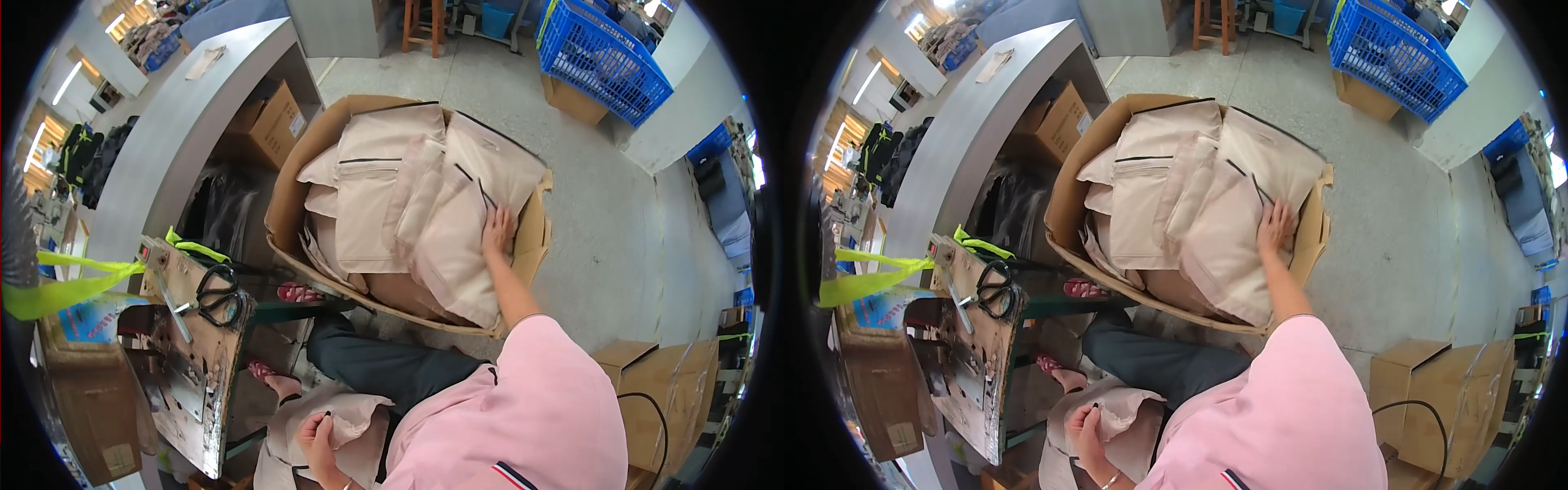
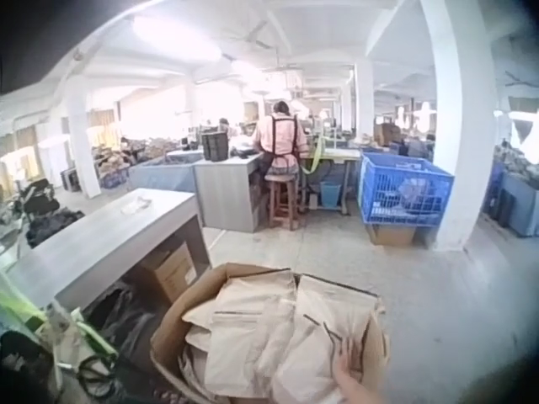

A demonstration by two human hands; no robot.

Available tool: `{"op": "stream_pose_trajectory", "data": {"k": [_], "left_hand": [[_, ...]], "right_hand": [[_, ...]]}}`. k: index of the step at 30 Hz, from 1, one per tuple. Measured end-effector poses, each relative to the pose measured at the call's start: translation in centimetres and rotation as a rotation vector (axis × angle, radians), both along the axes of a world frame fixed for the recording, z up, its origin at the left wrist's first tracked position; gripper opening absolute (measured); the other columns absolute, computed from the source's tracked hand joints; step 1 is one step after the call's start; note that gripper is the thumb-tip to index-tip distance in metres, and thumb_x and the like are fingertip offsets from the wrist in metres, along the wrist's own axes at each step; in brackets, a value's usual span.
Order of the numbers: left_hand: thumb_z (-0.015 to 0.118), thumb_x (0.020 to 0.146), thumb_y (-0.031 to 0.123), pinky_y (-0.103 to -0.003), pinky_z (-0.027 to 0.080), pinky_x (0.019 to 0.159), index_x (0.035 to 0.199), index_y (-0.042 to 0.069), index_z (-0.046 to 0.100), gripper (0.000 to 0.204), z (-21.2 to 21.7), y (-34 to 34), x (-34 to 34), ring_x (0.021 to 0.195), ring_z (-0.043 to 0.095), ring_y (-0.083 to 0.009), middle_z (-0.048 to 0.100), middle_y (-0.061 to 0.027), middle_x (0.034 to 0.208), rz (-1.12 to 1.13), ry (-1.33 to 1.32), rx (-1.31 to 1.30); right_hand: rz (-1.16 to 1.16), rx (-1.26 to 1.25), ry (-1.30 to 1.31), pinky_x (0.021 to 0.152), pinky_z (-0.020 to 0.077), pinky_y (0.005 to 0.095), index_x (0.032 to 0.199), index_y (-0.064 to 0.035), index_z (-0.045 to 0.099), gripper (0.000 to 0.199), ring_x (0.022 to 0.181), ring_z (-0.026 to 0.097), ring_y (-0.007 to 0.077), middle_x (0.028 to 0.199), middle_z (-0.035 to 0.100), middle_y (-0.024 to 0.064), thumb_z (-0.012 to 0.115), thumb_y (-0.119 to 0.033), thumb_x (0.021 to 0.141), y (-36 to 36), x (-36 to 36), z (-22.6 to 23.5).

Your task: Operating a heat-press machine to bond or press fabric components for bag manufacturing.

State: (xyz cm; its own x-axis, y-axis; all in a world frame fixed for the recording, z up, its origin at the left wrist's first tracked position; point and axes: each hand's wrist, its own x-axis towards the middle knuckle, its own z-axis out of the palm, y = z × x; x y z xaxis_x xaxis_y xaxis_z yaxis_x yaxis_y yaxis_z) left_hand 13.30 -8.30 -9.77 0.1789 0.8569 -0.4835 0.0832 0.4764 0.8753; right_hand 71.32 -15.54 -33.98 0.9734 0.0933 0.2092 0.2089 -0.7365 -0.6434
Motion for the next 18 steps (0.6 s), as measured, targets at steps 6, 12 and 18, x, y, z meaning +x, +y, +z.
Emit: {"op": "stream_pose_trajectory", "data": {"k": [6,12,18], "left_hand": [[0.071,0.088,0.003,-0.018,0.028,0.051,0.093,-0.002,0.072,0.008,-0.5,-0.1,1.3,0.058,0.044,0.0002,0.060,0.0059,0.074,-0.027,0.073,0.015],[0.071,0.089,0.005,-0.017,0.028,0.051,0.094,-0.001,0.072,0.008,-0.3,0.6,1.7,0.058,0.044,0.0007,0.060,0.0073,0.074,-0.042,0.099,-0.087],[0.071,0.089,0.006,-0.017,0.029,0.051,0.094,0.000,0.072,0.007,-1.4,1.7,3.2,0.059,0.045,0.0013,0.059,0.0083,0.073,-0.041,0.133,-0.058]], "right_hand": [[0.037,0.166,0.258,0.122,0.0208,0.0483,0.148,-0.0039,0.042,0.054,0.146,0.028,0.0414,0.155,0.036,0.0237,0.025,-0.037,0.108,-4.3,-3.1,-8.1],[-0.161,0.056,0.059,0.112,0.0357,0.0466,0.141,-0.0028,0.049,0.046,0.137,0.042,0.0405,0.149,0.045,0.0220,0.045,-0.008,0.096,-0.8,1.4,4.9],[0.025,-0.144,-0.420,0.118,0.0274,0.0495,0.151,-0.0097,0.041,0.059,0.143,0.036,0.0421,0.158,0.036,0.0203,0.056,-0.034,0.100,6.8,4.9,12.5]]}}
